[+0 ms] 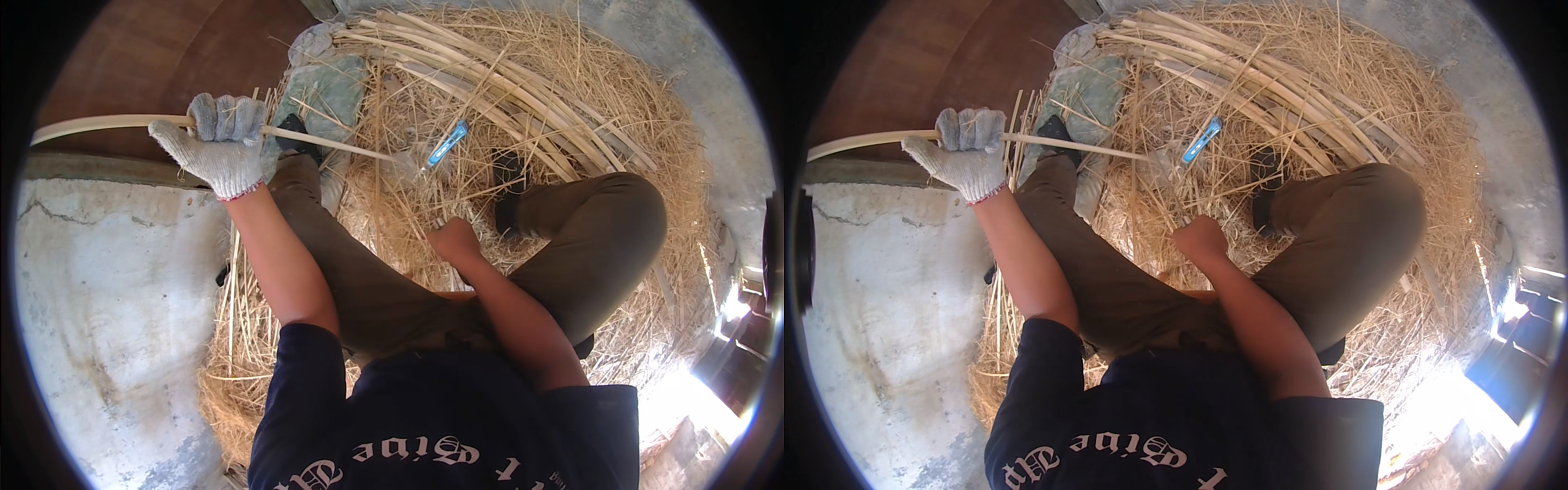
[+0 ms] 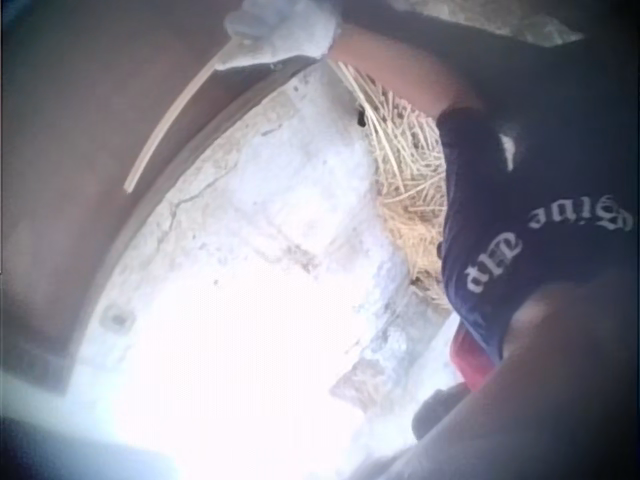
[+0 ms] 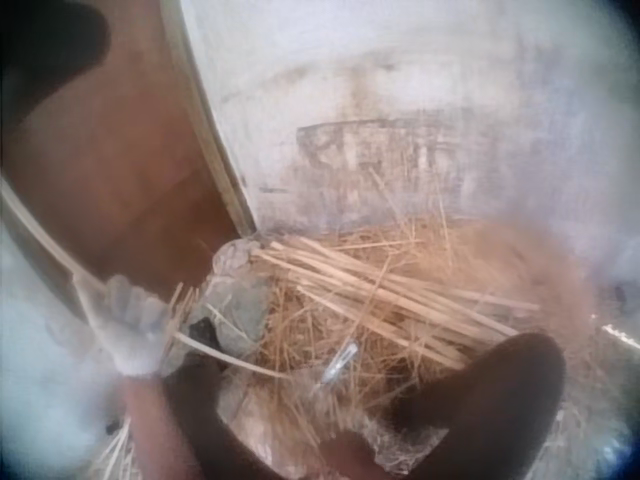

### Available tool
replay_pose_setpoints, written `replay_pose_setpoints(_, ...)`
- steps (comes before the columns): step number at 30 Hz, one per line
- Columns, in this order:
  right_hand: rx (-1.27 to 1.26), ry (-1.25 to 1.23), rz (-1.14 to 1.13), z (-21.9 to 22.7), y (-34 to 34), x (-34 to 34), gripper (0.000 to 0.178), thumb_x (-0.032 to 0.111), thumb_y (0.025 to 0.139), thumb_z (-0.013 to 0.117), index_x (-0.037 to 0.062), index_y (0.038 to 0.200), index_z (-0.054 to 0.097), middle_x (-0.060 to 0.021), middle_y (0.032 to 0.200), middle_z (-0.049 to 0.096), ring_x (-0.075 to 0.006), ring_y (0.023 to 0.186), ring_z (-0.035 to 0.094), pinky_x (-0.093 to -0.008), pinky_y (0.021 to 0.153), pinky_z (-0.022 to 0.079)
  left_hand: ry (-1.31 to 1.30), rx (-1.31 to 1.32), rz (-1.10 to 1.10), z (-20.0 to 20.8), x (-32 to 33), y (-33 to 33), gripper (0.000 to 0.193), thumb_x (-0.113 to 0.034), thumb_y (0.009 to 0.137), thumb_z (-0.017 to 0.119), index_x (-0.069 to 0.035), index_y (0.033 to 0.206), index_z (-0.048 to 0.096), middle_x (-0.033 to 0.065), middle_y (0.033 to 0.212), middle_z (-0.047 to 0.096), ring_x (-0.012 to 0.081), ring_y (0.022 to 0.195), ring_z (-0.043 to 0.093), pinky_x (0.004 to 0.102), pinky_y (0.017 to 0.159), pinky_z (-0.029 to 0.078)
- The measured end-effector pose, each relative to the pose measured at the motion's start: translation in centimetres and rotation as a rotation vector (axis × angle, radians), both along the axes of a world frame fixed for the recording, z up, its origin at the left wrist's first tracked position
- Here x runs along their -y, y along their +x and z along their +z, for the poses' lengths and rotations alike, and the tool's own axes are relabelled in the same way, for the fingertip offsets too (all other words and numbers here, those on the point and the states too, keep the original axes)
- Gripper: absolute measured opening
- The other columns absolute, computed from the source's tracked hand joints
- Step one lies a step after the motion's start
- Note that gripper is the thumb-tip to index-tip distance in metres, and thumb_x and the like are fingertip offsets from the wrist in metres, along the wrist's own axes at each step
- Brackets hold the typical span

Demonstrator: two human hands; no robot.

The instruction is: The person sits on a straw-covered floor and uses a knife to split long bamboo poles into thin strips. They hold the pole with a gloved left hand and use the knife in the right hand to split the material lengthwise, occasionally using a blue tool to assist in separating the layers.

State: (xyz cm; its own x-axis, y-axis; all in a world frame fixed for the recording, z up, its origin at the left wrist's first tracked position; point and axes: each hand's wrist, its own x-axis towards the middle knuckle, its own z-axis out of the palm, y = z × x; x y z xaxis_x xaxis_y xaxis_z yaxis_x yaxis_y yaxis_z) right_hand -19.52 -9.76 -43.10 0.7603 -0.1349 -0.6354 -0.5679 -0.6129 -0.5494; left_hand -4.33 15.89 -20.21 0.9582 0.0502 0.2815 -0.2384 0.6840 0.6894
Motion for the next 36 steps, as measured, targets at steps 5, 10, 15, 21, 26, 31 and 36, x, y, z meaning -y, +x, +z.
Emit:
replay_pose_setpoints(5,0.006,0.006,0.080,0.6,-0.1,-0.5,0.035,0.029,0.079,0.071,-0.0009,0.097,0.073,-0.0247,0.099,0.073,-0.0398,0.096,0.072,-0.0467,0.086,0.057,-0.004,-0.057,0.205,0.8,1.9,-0.6,0.074,-0.080,0.075,0.072,-0.019,0.058,0.032,-0.0043,0.048,0.020,0.0142,0.046,0.017,0.0313,0.046,0.016)
replay_pose_setpoints(10,0.109,0.024,0.126,2.6,0.6,-1.2,0.035,0.030,0.080,0.070,-0.0011,0.096,0.073,-0.0238,0.097,0.073,-0.0398,0.094,0.073,-0.0474,0.083,0.057,-0.036,0.094,-0.063,0.5,-0.1,-0.2,0.073,-0.077,0.075,0.074,-0.021,0.056,0.032,-0.0052,0.047,0.022,0.0131,0.044,0.018,0.0293,0.043,0.019)
replay_pose_setpoints(15,0.037,-0.083,-0.010,-0.2,0.5,0.0,0.031,0.029,0.082,0.070,0.0020,0.096,0.075,-0.0234,0.094,0.074,-0.0396,0.089,0.073,-0.0488,0.081,0.058,-0.124,0.237,-0.192,3.3,0.0,-3.7,0.072,-0.070,0.073,0.080,-0.024,0.052,0.029,-0.0088,0.045,0.022,0.0071,0.041,0.021,0.0246,0.040,0.021)
replay_pose_setpoints(21,0.215,0.045,0.120,1.7,0.2,-1.7,0.030,0.029,0.084,0.069,0.0018,0.094,0.074,-0.0224,0.089,0.073,-0.0391,0.086,0.073,-0.0481,0.081,0.058,-0.033,0.442,0.027,5.5,-1.9,-7.7,0.070,-0.067,0.078,0.079,-0.025,0.051,0.030,-0.0114,0.041,0.027,0.0021,0.036,0.022,0.0188,0.035,0.022)
replay_pose_setpoints(26,0.314,0.028,0.101,2.7,0.5,-1.5,0.029,0.029,0.086,0.068,0.0020,0.094,0.074,-0.0203,0.084,0.073,-0.0386,0.081,0.073,-0.0480,0.080,0.058,-0.084,0.618,0.082,8.5,-1.7,-13.0,0.061,-0.055,0.082,0.082,-0.025,0.050,0.038,-0.0125,0.038,0.032,0.0004,0.034,0.028,0.0160,0.034,0.027)
replay_pose_setpoints(31,0.242,0.061,-0.147,1.3,1.1,-0.6,0.028,0.028,0.085,0.066,0.0020,0.092,0.073,-0.0210,0.082,0.072,-0.0393,0.079,0.072,-0.0479,0.076,0.057,0.044,0.837,0.087,9.6,-1.1,-16.6,0.064,-0.061,0.083,0.078,-0.026,0.050,0.036,-0.0127,0.039,0.029,0.0004,0.034,0.026,0.0157,0.035,0.024)
replay_pose_setpoints(36,0.380,0.070,0.046,3.0,0.4,-1.9,0.029,0.028,0.085,0.066,0.0007,0.089,0.073,-0.0216,0.080,0.071,-0.0394,0.077,0.071,-0.0473,0.074,0.057,0.072,0.844,0.150,9.4,-1.5,-17.0,0.065,-0.063,0.083,0.077,-0.026,0.050,0.036,-0.0127,0.039,0.028,0.0003,0.035,0.026,0.0157,0.034,0.024)
